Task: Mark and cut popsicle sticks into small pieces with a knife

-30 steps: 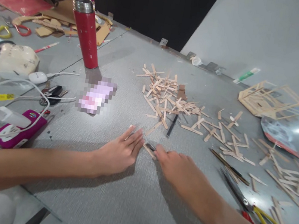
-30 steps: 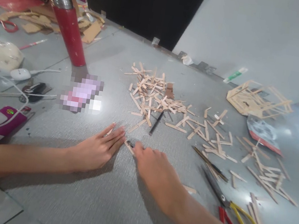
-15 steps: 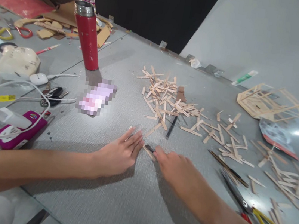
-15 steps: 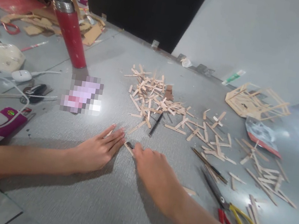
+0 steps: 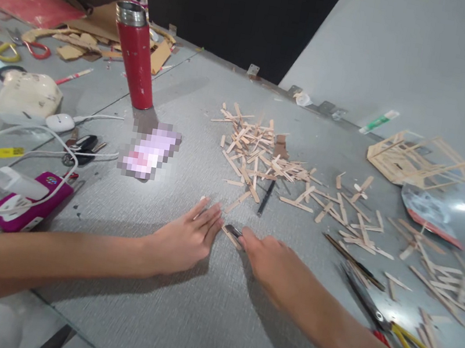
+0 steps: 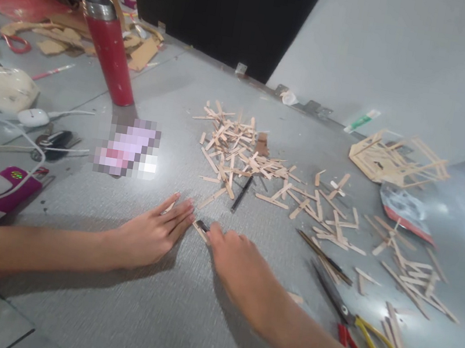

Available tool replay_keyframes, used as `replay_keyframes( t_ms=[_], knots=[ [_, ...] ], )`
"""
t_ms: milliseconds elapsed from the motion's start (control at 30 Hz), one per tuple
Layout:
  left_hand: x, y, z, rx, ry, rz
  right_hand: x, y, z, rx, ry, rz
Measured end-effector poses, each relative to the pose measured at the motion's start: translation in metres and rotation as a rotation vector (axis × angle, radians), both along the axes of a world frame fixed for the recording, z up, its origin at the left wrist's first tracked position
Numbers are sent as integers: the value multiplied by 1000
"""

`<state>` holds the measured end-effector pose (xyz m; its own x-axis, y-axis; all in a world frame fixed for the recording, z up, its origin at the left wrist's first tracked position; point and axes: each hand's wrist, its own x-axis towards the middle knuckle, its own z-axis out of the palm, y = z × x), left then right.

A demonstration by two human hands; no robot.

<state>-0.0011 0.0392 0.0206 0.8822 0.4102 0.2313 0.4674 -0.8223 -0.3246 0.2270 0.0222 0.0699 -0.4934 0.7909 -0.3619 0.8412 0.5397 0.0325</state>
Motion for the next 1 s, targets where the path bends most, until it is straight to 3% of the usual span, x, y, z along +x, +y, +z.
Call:
replay_keyframes(
  t_ms=[167, 467, 833, 1000],
  knots=[
    [0, 0, 0, -5, -4, -1, -1, 0, 1, -13, -54, 18],
    [1, 1, 0, 4, 7, -1, -24, 5, 23, -38, -208, -33],
    [0, 4, -9, -181, -80, 13, -42, 24, 56, -26, -282, 136],
    [1, 6, -10, -232, -84, 21, -49, 26, 60, -50, -379, 240]
  ],
)
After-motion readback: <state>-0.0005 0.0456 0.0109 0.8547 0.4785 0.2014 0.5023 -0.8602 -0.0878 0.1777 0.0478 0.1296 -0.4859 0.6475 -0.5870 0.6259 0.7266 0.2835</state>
